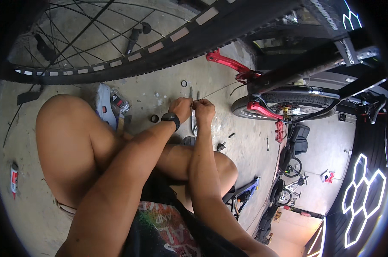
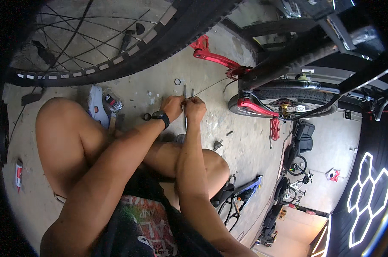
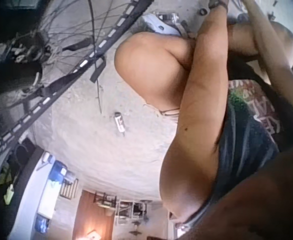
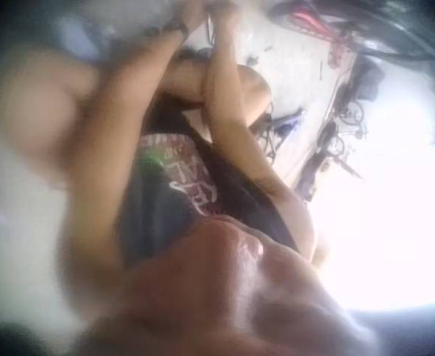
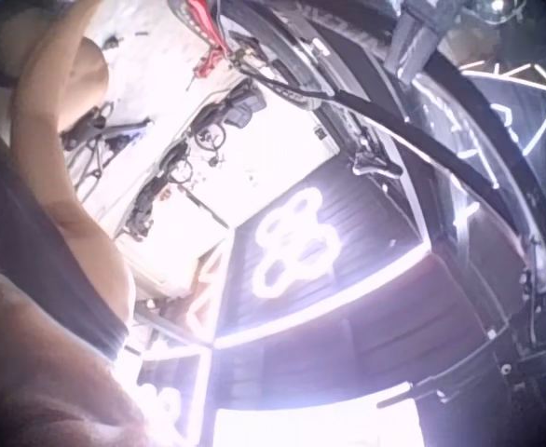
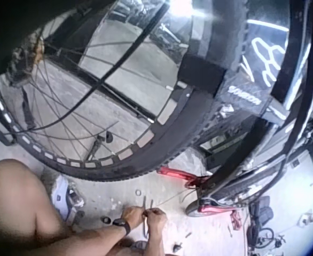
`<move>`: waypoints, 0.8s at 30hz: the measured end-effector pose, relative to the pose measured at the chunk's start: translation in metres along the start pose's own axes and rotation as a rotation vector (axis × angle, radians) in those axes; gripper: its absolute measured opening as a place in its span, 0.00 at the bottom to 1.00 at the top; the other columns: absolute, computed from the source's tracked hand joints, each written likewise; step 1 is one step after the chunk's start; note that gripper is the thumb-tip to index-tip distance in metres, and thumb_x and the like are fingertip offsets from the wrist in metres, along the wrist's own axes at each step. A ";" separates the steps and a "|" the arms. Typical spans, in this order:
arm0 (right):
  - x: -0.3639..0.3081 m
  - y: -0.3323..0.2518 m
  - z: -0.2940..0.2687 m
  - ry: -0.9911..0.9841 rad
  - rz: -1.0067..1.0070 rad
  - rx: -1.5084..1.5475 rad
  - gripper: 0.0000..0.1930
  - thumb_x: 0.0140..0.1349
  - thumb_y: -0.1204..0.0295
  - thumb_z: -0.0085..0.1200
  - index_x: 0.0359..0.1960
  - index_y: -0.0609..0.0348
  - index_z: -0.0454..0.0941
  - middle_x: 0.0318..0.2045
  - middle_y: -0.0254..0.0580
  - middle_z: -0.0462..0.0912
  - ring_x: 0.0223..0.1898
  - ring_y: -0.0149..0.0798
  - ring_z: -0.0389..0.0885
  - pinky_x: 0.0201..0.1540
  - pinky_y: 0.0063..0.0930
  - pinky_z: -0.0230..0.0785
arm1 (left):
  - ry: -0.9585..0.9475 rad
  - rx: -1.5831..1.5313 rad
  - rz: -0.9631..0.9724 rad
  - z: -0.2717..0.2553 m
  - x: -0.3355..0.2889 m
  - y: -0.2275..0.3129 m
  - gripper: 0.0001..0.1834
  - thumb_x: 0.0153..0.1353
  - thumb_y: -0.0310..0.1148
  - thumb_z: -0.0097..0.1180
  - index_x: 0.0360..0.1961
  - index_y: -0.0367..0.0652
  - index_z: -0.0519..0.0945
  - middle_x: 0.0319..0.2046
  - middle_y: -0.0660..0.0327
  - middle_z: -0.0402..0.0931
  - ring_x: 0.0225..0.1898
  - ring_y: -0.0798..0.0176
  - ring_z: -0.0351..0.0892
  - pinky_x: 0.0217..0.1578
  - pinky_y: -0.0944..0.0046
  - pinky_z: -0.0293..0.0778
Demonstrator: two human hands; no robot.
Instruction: The person is seen installing or adjusting a cable on a mountain bike while sitting on the floor.
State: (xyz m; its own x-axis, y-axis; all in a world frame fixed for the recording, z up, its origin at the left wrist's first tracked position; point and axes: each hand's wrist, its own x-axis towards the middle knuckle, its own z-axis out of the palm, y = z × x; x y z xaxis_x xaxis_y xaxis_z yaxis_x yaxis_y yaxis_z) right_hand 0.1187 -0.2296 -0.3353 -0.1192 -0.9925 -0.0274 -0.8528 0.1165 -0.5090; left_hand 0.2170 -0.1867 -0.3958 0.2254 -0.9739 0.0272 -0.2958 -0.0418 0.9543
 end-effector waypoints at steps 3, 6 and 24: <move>-0.007 0.000 -0.001 -0.012 0.014 0.050 0.08 0.58 0.73 0.62 0.31 0.68 0.86 0.25 0.44 0.87 0.28 0.33 0.86 0.37 0.28 0.78 | -0.021 0.027 0.005 -0.008 -0.007 0.004 0.08 0.57 0.23 0.55 0.36 0.42 0.84 0.35 0.44 0.84 0.41 0.38 0.84 0.41 0.44 0.78; -0.014 -0.004 -0.001 0.037 -0.109 0.169 0.08 0.63 0.74 0.60 0.34 0.68 0.85 0.26 0.44 0.87 0.28 0.32 0.86 0.36 0.28 0.78 | -0.045 0.073 -0.026 -0.017 -0.017 0.004 0.08 0.57 0.25 0.55 0.36 0.43 0.84 0.34 0.45 0.84 0.41 0.39 0.84 0.41 0.44 0.79; -0.063 -0.043 -0.037 -0.148 -0.120 0.741 0.06 0.69 0.74 0.54 0.34 0.62 0.81 0.21 0.38 0.80 0.19 0.30 0.77 0.21 0.26 0.70 | 0.090 0.492 0.205 -0.195 -0.100 0.142 0.10 0.62 0.38 0.61 0.40 0.45 0.87 0.36 0.49 0.85 0.39 0.41 0.84 0.41 0.46 0.80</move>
State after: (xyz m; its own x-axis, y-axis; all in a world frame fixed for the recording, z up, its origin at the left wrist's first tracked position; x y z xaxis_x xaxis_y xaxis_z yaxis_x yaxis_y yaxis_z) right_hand 0.1435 -0.1710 -0.2796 0.0670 -0.9975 -0.0238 -0.2855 0.0037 -0.9584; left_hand 0.3337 -0.0513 -0.2050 0.1896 -0.9510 0.2444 -0.7369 0.0267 0.6754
